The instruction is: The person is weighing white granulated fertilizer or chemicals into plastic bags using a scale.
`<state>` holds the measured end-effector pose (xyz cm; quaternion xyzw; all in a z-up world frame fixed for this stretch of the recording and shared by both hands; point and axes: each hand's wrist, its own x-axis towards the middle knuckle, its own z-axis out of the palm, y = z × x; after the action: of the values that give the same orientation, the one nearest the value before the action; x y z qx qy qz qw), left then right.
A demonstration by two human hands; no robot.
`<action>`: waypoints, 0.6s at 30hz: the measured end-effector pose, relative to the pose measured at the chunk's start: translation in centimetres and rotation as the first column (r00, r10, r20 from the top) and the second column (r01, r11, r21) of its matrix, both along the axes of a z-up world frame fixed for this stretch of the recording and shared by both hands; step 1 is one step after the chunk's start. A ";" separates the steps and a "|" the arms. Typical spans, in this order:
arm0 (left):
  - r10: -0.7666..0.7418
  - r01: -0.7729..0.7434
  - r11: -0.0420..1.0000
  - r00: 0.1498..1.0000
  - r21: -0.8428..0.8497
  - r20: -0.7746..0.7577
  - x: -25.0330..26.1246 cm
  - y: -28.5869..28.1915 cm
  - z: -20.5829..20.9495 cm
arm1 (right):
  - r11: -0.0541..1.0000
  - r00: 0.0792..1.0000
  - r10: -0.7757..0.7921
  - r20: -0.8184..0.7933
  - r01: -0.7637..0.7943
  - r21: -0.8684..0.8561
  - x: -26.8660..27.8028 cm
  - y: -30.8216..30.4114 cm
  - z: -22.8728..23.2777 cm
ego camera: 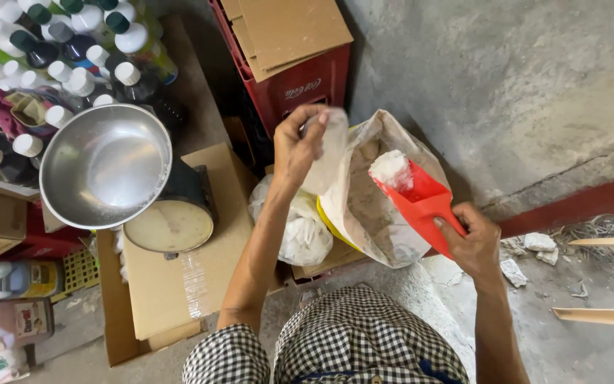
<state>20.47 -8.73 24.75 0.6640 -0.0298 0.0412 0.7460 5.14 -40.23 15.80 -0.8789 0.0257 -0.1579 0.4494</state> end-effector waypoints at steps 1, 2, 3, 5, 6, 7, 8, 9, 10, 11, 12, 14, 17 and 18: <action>-0.001 0.001 1.000 1.000 0.000 0.006 0.4 -0.8 0.1 | 1.000 1.000 -0.001 0.006 0.001 0.000 -0.1 -0.1 0.3; 0.066 -0.047 0.988 0.990 -0.150 0.127 0.7 -1.7 0.2 | 1.000 1.000 -0.007 0.019 0.007 -0.009 -0.2 -0.2 0.5; 0.147 -0.072 0.951 0.961 -0.301 0.235 1.0 -2.5 0.3 | 1.000 0.999 -0.013 0.032 0.013 -0.017 -0.3 -0.4 0.7; 0.194 -0.141 0.974 0.923 -0.178 0.331 1.5 -4.7 -1.3 | 0.999 0.999 -0.035 0.032 0.036 -0.036 -0.6 -0.5 1.1; 0.226 -0.220 0.973 0.876 -0.063 0.426 1.7 -5.8 -2.1 | 0.997 0.998 -0.056 0.027 0.058 -0.059 -0.9 -0.6 1.2; 0.220 -0.214 0.975 0.877 -0.062 0.427 1.9 -6.6 -3.3 | 0.996 0.998 -0.063 0.028 0.064 -0.056 -1.4 -0.9 1.2; 0.045 -0.156 0.964 0.893 0.214 0.449 2.3 -7.5 -4.5 | 0.996 0.997 -0.070 0.018 0.071 -0.054 -1.7 -1.3 1.3; -0.130 -0.098 0.875 0.896 0.475 0.424 2.7 -8.3 -5.6 | 0.996 0.997 -0.077 0.008 0.077 -0.052 -1.9 -1.7 1.4; -0.137 -0.094 0.874 0.893 0.476 0.428 2.4 -8.8 -4.5 | 0.995 0.996 -0.083 0.012 0.084 -0.049 -2.1 -2.1 1.4; -0.088 -0.075 0.905 0.930 0.419 0.357 2.1 -9.2 -3.4 | 0.995 0.995 -0.096 0.000 0.095 -0.042 -2.2 -2.5 1.5; -0.045 -0.056 0.933 0.962 0.356 0.270 1.4 -9.9 -2.7 | 0.993 0.994 -0.109 -0.023 0.108 -0.040 -2.9 -3.0 1.5; -0.089 -0.009 0.905 0.974 0.425 0.210 1.7 -10.6 -3.3 | 0.990 0.991 -0.128 -0.039 0.125 -0.060 -4.0 -3.9 2.4; -0.167 0.037 0.857 0.964 0.514 0.209 2.4 -12.2 -4.8 | 0.986 0.988 -0.147 -0.045 0.142 -0.089 -5.1 -5.2 3.8; -0.203 0.038 0.846 0.945 0.532 0.256 2.5 -13.0 -5.6 | 0.984 0.988 -0.148 -0.050 0.142 -0.104 -5.6 -5.7 4.3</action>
<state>22.94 -21.75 19.14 0.8232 -0.1958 0.0849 0.5261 -0.49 -45.96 20.14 -0.9003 0.0943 -0.1661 0.3912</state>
